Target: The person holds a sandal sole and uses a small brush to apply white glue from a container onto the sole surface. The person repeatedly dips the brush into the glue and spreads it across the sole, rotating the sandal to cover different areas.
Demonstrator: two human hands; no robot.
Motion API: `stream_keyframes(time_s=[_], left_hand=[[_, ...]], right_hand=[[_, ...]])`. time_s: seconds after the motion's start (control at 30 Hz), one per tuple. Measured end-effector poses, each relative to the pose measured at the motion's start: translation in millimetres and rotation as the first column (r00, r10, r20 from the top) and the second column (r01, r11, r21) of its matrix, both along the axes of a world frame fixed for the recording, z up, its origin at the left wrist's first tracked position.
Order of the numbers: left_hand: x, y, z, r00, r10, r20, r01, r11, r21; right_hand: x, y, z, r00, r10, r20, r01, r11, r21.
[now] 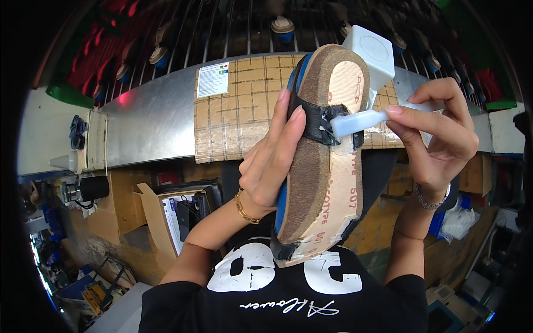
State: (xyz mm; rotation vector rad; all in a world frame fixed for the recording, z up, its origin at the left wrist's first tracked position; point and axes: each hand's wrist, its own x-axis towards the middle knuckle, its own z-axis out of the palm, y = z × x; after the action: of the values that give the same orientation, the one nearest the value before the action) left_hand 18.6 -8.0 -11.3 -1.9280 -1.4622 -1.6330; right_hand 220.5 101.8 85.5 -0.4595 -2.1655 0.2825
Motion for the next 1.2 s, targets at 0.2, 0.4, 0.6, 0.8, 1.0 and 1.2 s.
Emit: stream_keyframes(time_s=[0.2, 0.4, 0.6, 0.8, 1.0, 1.2], left_hand=[[-0.4, -0.9, -1.1, 1.0, -0.014, -0.005, 0.014, 1.0, -0.007], [0.8, 0.6, -4.6, 0.999, 0.015, 0.041, -0.015, 1.0, -0.001], [-5.3, 4.2, -12.9, 0.984, 0.144, 0.103, -0.146, 0.989, 0.017], [-6.5, 12.0, -15.5, 0.979, 0.185, 0.083, -0.189, 0.981, 0.048], [-10.5, 13.0, -7.0, 0.988, 0.156, 0.017, -0.157, 0.983, 0.095], [0.3, -8.7, 6.1, 0.985, 0.075, 0.152, -0.039, 0.973, -0.226]], right_hand=[[4.6, -2.3, 9.0, 0.994, 0.073, 0.087, -0.066, 0.994, -0.083], [2.2, -0.7, 7.1, 0.964, 0.251, -0.089, -0.266, 0.903, -0.337], [-8.7, -29.1, -12.0, 0.986, -0.097, -0.133, 0.05, 0.946, -0.321], [-17.6, -50.8, -14.6, 0.963, -0.213, -0.166, 0.159, 0.945, -0.287], [-24.1, -48.9, -13.8, 0.949, -0.272, -0.16, 0.27, 0.962, -0.037], [-18.8, -64.8, -7.9, 0.934, -0.353, -0.054, 0.357, 0.923, 0.141]])
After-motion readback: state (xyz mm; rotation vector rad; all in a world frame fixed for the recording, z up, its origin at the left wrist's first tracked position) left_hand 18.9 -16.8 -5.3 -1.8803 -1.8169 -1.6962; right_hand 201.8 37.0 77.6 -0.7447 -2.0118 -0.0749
